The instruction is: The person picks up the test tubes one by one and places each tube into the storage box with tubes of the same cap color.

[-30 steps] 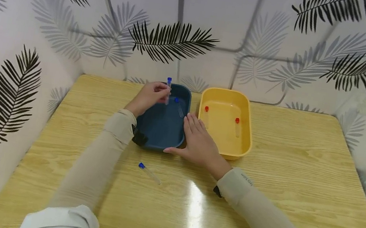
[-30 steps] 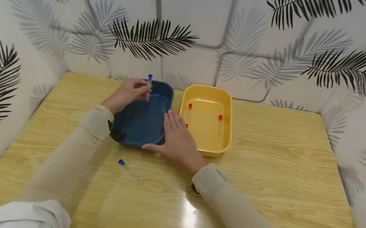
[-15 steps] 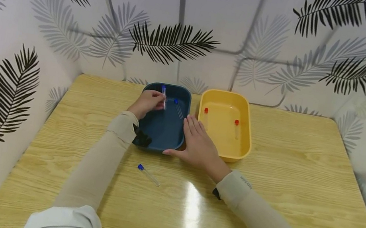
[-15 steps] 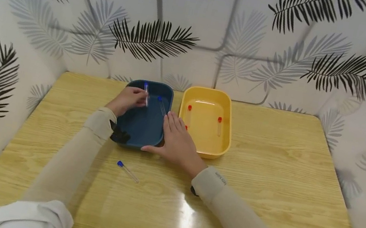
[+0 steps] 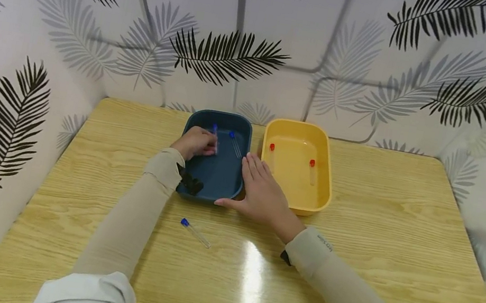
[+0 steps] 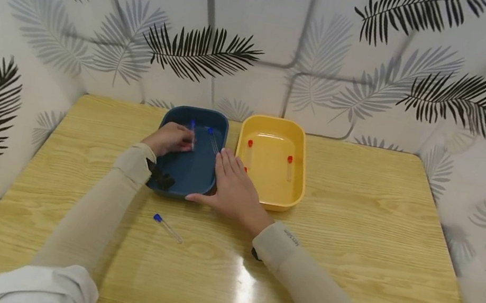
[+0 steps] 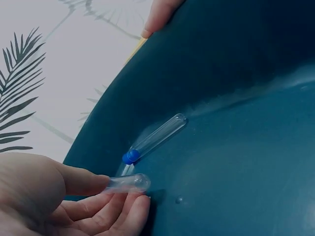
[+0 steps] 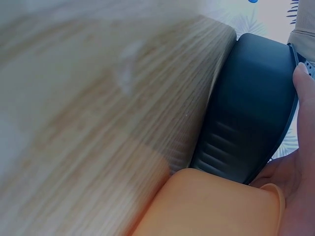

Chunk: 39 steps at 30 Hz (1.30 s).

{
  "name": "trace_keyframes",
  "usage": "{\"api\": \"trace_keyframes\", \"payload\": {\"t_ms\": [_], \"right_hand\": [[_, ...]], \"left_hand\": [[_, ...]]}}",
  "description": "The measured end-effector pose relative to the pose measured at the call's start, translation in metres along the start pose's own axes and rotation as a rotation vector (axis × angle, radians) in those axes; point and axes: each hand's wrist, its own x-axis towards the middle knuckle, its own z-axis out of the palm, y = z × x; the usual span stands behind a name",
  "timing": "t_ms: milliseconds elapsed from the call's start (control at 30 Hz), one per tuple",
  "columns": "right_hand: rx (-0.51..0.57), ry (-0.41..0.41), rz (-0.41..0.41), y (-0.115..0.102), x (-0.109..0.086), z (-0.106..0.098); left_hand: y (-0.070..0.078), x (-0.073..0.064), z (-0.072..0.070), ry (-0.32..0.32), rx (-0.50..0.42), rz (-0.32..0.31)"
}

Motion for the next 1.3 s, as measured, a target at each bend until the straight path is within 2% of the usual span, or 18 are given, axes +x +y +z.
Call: {"api": "trace_keyframes", "payload": {"t_ms": [267,767,1300], "right_hand": [[0.018,-0.008,0.009,0.0006,0.0006,-0.0002],[-0.002,0.005,0.003,0.0001,-0.0010,0.0000],[0.007,0.009,0.005,0.0007,-0.0011,0.0004]], "left_hand": [[0.0016,0.0027,0.0018,-0.009,0.035,-0.057],[-0.0003,0.0042,0.0026,-0.010,0.040,-0.050],[-0.0003,0.0032,0.0026,-0.011,0.085,-0.038]]}}
